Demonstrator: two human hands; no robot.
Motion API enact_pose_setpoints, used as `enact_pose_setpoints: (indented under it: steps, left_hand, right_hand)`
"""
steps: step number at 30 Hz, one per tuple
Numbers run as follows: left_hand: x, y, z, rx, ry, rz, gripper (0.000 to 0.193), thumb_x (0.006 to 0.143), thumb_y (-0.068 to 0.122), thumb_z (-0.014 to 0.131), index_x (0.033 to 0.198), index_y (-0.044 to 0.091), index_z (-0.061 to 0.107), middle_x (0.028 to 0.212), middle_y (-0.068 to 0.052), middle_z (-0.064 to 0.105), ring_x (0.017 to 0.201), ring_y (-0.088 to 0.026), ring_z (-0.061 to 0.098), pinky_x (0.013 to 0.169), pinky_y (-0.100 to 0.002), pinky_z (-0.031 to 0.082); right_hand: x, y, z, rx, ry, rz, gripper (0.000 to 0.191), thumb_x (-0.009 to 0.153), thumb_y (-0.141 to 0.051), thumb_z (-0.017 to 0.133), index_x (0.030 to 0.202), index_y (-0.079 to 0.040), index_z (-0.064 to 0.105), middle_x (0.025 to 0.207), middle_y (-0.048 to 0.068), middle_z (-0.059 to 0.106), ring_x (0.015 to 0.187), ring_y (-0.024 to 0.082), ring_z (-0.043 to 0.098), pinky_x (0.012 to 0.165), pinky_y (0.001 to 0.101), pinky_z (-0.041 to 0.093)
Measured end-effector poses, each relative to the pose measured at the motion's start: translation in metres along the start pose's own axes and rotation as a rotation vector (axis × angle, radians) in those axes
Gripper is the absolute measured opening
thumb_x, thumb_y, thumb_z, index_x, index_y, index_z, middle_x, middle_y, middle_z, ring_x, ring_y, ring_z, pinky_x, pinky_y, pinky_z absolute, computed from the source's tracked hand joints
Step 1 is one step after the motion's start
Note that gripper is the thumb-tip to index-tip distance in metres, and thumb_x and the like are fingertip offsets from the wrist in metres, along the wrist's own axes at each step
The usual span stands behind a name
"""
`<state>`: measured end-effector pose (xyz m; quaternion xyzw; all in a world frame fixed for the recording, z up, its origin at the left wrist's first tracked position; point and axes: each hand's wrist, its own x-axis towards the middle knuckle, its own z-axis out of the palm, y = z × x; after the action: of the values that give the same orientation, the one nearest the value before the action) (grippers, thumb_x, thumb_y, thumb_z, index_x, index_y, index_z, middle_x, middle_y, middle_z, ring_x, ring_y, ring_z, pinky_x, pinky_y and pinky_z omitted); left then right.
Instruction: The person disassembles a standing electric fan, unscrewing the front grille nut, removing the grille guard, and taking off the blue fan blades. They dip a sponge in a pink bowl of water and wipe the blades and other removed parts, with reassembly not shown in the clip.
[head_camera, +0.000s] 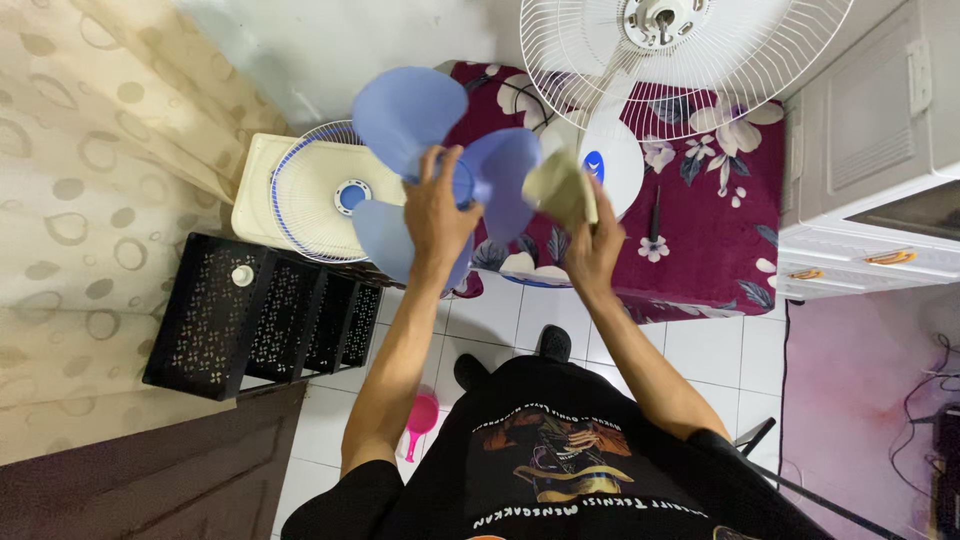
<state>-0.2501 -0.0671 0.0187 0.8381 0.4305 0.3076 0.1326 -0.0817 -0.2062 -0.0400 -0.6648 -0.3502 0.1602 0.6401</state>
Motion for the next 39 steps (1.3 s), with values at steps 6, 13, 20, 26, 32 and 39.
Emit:
enact_pose_setpoints:
  steps: [6, 13, 20, 26, 32, 39]
  left_hand:
    - [-0.013, 0.037, 0.009, -0.130, -0.149, 0.031, 0.078, 0.062, 0.015, 0.089, 0.133, 0.013, 0.060, 0.141, -0.009, 0.055, 0.111, -0.043, 0.060, 0.090, -0.049, 0.052]
    - [-0.007, 0.019, 0.000, -0.202, -0.076, -0.033, 0.073, 0.066, 0.016, 0.090, 0.133, 0.013, 0.062, 0.138, -0.008, 0.056, 0.113, -0.034, 0.063, 0.094, -0.047, 0.051]
    - [-0.008, 0.010, 0.003, -0.087, -0.080, -0.010, 0.076, 0.063, 0.013, 0.088, 0.135, 0.012, 0.060, 0.137, -0.009, 0.056, 0.116, -0.036, 0.061, 0.096, -0.050, 0.049]
    - [-0.010, 0.037, 0.002, -0.157, -0.143, 0.099, 0.074, 0.064, 0.013, 0.088, 0.133, 0.013, 0.061, 0.139, -0.008, 0.056, 0.115, -0.039, 0.060, 0.095, -0.047, 0.052]
    - [-0.005, 0.030, -0.021, -0.178, -0.210, 0.032, 0.074, 0.063, 0.014, 0.088, 0.133, 0.017, 0.063, 0.138, -0.006, 0.057, 0.108, -0.036, 0.063, 0.092, -0.047, 0.053]
    - [-0.009, 0.037, -0.005, -0.216, -0.126, 0.012, 0.073, 0.063, 0.014, 0.087, 0.132, 0.015, 0.064, 0.136, -0.008, 0.056, 0.112, -0.038, 0.062, 0.092, -0.047, 0.053]
  right_hand:
    - [0.019, -0.020, 0.030, -0.534, -0.238, -0.614, 0.066, 0.084, 0.012, 0.060, 0.148, -0.003, 0.052, 0.154, 0.024, 0.050, 0.148, 0.043, 0.040, 0.123, 0.0566, 0.032]
    - [-0.031, -0.010, 0.020, -0.451, -0.413, -0.508, 0.058, 0.085, 0.016, 0.055, 0.141, -0.001, 0.059, 0.152, 0.019, 0.055, 0.148, 0.036, 0.046, 0.124, 0.0534, 0.035]
    - [-0.008, -0.001, 0.009, -0.027, -0.154, 0.127, 0.051, 0.100, 0.010, 0.047, 0.144, -0.012, 0.059, 0.139, 0.015, 0.070, 0.114, 0.027, 0.075, 0.094, 0.0405, 0.062]
    - [0.026, -0.009, 0.024, -0.571, -0.286, -0.717, 0.062, 0.088, 0.015, 0.054, 0.147, -0.003, 0.055, 0.156, 0.017, 0.051, 0.150, 0.036, 0.041, 0.126, 0.0560, 0.030]
    - [0.018, 0.003, -0.003, -0.724, -0.386, -0.761, 0.060, 0.091, 0.009, 0.058, 0.149, -0.007, 0.056, 0.159, 0.011, 0.050, 0.152, 0.027, 0.042, 0.127, 0.0543, 0.028]
    - [-0.003, 0.017, 0.005, -0.701, -0.241, -0.557, 0.064, 0.087, 0.015, 0.049, 0.147, -0.004, 0.056, 0.160, 0.013, 0.048, 0.154, 0.031, 0.038, 0.127, 0.0585, 0.025]
